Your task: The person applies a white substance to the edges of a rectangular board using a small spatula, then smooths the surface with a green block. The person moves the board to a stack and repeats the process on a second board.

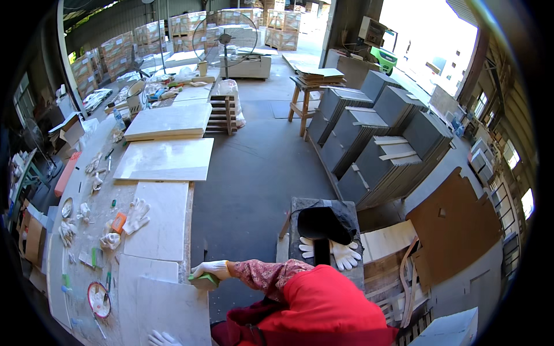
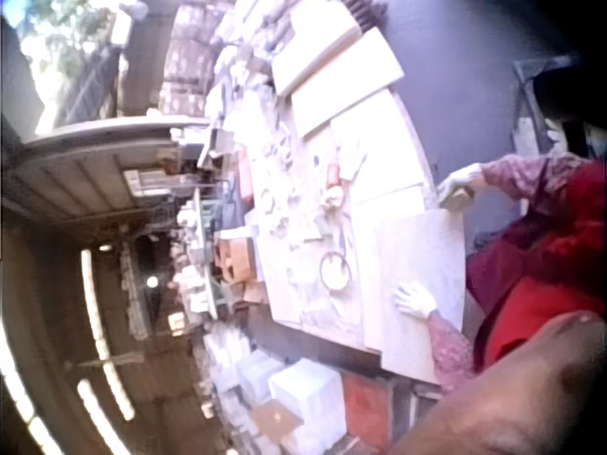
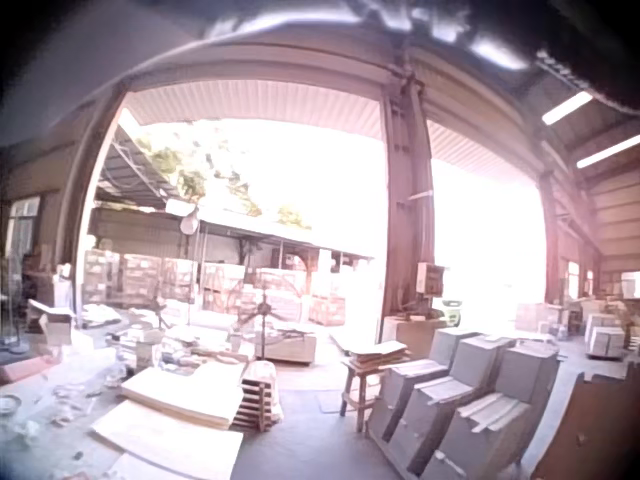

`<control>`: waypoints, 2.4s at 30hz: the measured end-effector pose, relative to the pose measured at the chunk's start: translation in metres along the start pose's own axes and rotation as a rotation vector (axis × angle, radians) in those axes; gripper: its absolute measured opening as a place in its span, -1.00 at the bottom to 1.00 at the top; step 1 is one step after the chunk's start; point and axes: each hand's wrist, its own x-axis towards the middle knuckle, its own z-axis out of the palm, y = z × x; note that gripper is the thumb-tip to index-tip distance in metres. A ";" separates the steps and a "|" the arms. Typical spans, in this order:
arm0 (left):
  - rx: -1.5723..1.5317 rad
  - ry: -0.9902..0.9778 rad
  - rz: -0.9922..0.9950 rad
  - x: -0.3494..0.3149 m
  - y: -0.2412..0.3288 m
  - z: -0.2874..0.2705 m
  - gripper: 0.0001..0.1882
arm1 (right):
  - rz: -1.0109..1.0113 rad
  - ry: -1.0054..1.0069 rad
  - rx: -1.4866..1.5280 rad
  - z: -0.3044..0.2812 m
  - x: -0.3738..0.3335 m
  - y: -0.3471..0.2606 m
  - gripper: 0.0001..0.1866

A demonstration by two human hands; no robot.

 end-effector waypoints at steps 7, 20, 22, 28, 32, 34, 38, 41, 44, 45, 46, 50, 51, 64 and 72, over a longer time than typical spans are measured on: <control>-0.109 -0.094 0.016 -0.001 0.038 -0.049 -0.48 | 0.059 -0.021 -0.108 -0.015 0.043 0.044 -0.48; -0.328 -0.328 -0.068 0.047 0.048 -0.059 -0.49 | -0.176 0.251 -0.006 -0.030 -0.049 0.024 -0.62; -0.215 -0.190 -0.010 0.032 0.033 -0.018 -0.48 | -0.260 0.306 -0.025 -0.039 -0.041 0.031 -0.51; -0.336 -0.216 -0.211 0.043 0.044 -0.048 -0.45 | -0.266 0.381 -0.384 0.001 -0.036 0.073 -0.32; -0.361 -0.311 -0.228 0.041 0.041 -0.051 -0.41 | -0.304 0.323 -0.493 0.002 -0.012 0.097 -0.36; -0.374 -0.317 -0.234 0.037 0.043 -0.049 -0.41 | -0.208 0.326 -0.469 0.001 -0.017 0.100 -0.37; -0.362 -0.319 -0.224 0.043 0.042 -0.057 -0.42 | -0.394 0.372 -0.719 -0.013 -0.035 0.124 -0.41; -0.348 -0.306 -0.209 0.042 0.045 -0.052 -0.42 | -0.590 0.432 -0.969 0.004 0.000 0.104 -0.46; -0.362 -0.290 -0.199 0.048 0.042 -0.053 -0.43 | -0.669 0.465 -0.976 0.019 0.054 0.072 -0.48; -0.370 -0.288 -0.203 0.049 0.042 -0.054 -0.43 | -0.621 0.477 -0.973 0.021 0.052 0.073 -0.48; -0.377 -0.287 -0.208 0.048 0.045 -0.057 -0.43 | -0.574 0.487 -0.971 0.020 0.042 0.074 -0.48; -0.334 -0.319 -0.233 0.043 0.043 -0.058 -0.45 | -0.557 0.387 -1.272 0.008 -0.023 0.110 -0.37; -0.355 -0.317 -0.240 0.044 0.041 -0.062 -0.45 | -0.633 0.345 -1.337 0.011 -0.019 0.104 -0.39; -0.631 -0.159 -0.325 0.039 0.033 -0.064 -0.48 | -0.718 0.305 -1.348 0.014 0.002 0.104 -0.42; -0.637 -0.157 -0.314 0.041 0.027 -0.072 -0.48 | -0.598 0.362 -1.230 0.022 0.047 0.080 -0.43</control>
